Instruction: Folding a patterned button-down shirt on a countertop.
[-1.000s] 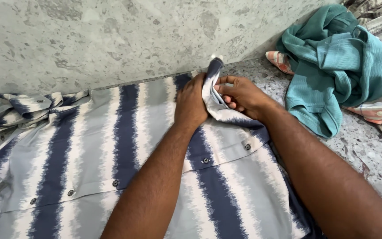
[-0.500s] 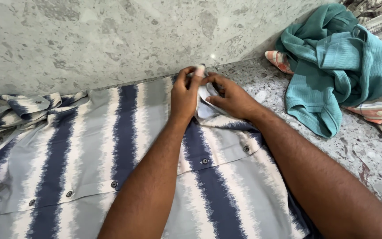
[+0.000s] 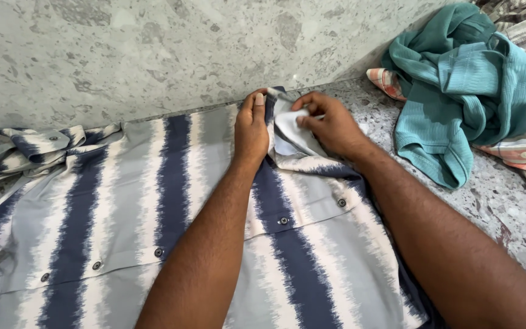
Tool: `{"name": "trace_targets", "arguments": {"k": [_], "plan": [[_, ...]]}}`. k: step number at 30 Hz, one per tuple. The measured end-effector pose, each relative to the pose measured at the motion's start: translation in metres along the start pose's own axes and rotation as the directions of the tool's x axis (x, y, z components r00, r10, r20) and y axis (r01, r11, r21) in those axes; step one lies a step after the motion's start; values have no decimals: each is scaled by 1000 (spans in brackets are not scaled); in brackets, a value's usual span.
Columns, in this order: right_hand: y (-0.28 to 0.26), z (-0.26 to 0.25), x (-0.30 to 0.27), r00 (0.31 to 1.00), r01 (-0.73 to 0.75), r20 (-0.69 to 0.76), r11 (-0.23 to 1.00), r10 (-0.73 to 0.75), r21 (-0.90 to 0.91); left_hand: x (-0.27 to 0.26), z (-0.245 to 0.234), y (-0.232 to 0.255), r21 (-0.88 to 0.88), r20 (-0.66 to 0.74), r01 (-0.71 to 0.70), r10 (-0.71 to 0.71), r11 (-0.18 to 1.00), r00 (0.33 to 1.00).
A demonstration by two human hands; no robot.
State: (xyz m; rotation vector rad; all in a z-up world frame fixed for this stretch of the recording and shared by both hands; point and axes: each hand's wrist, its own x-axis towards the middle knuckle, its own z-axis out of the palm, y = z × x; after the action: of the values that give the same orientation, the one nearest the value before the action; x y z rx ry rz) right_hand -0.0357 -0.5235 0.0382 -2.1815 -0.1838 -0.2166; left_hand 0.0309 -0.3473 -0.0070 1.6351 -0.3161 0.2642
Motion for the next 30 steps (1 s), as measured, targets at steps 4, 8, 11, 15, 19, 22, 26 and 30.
{"name": "trace_targets", "arguments": {"k": [4, 8, 11, 15, 19, 22, 26, 30], "plan": [[17, -14, 5, 985, -55, -135, 942, 105, 330, 3, -2, -4, -30, 81, 30, -27, 999, 996], [31, -27, 2, 932, -94, -232, 802, 280, 590, 21, 0, -46, -374, 313, 221, -102, 901, 944], [66, -38, 6, 909, -47, -354, 897, 221, 440, 23, -3, -43, -38, 356, -185, 187, 982, 916], [56, -50, -2, 871, -29, -478, 982, 116, 185, -4, -15, 19, 628, 459, -262, -76, 732, 885], [45, -60, -11, 911, -235, -336, 970, 240, 57, 2, -16, 6, 710, 494, -455, 80, 538, 866], [27, -67, -19, 917, -347, -210, 938, 339, -2, 3, -5, 14, 761, 451, -429, 77, 486, 889], [38, -75, -22, 903, -404, -102, 906, 417, 127, 9, 20, -4, 744, 475, -498, 172, 446, 863], [27, -87, -35, 905, -411, 2, 876, 425, 253, 16, 45, -24, 544, 549, -592, 281, 594, 787]]}}
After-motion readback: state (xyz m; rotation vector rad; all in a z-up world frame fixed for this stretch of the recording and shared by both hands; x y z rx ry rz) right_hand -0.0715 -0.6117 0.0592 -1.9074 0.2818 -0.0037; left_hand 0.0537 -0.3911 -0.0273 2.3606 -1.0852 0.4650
